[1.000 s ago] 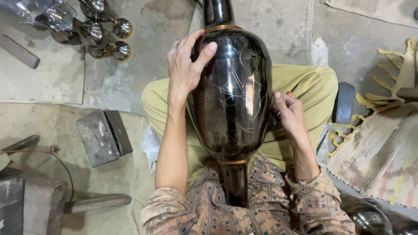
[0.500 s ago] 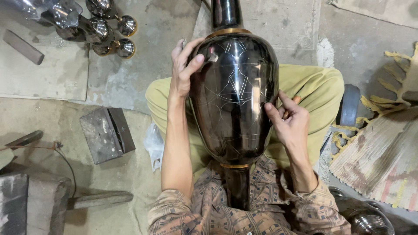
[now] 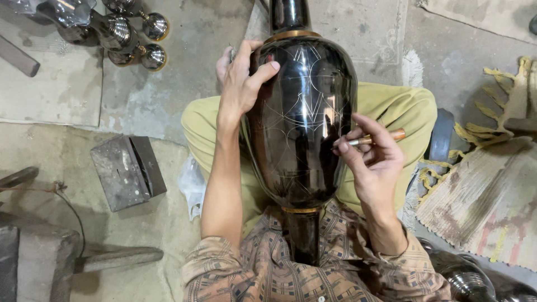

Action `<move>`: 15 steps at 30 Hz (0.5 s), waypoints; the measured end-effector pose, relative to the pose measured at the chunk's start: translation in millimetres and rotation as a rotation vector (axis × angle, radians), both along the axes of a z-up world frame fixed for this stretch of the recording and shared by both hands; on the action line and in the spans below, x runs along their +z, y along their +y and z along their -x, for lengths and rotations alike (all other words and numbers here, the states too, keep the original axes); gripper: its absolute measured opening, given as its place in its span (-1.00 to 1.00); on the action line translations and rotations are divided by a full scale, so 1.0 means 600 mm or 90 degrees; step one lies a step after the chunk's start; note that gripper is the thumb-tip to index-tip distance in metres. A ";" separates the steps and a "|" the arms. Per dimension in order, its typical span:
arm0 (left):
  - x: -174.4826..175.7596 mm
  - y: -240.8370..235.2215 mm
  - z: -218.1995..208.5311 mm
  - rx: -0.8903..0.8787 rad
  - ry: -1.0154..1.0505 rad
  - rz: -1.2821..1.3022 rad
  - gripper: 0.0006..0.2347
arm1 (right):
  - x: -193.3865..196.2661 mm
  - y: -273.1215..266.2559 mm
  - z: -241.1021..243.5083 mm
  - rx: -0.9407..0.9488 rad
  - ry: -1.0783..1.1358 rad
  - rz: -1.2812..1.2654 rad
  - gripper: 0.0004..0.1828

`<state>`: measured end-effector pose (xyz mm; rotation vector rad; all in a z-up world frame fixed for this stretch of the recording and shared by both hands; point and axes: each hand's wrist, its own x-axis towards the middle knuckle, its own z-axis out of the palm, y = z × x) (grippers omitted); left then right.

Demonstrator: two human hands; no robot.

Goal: The person sits cross-legged on the floor and uses a small handheld engraving tool to carve a geometric pattern into the surface of a dark vase. They hold the vase steady with their left hand while carefully guiding the tool with their right hand to create fine lines.

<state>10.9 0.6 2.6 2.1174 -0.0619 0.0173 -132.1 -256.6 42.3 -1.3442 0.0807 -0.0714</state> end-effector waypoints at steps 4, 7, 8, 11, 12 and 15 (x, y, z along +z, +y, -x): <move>-0.001 -0.006 0.005 0.014 -0.044 -0.012 -0.44 | -0.009 0.027 -0.002 -0.034 -0.117 0.109 -0.63; -0.002 -0.004 0.011 -0.003 -0.070 0.011 -0.45 | -0.018 0.042 -0.001 -0.073 -0.159 0.188 -0.71; -0.001 -0.004 0.012 -0.004 -0.081 0.010 -0.45 | -0.021 0.049 -0.002 -0.085 -0.169 0.187 -0.75; 0.003 -0.003 0.014 -0.002 -0.089 0.004 -0.44 | -0.021 0.063 -0.001 -0.121 -0.171 0.202 -0.79; 0.004 -0.005 0.014 -0.003 -0.088 0.002 -0.44 | -0.021 0.065 -0.002 -0.134 -0.167 0.211 -0.79; 0.005 -0.005 0.016 -0.003 -0.105 0.000 -0.44 | -0.018 0.068 -0.001 -0.119 -0.156 0.146 -0.80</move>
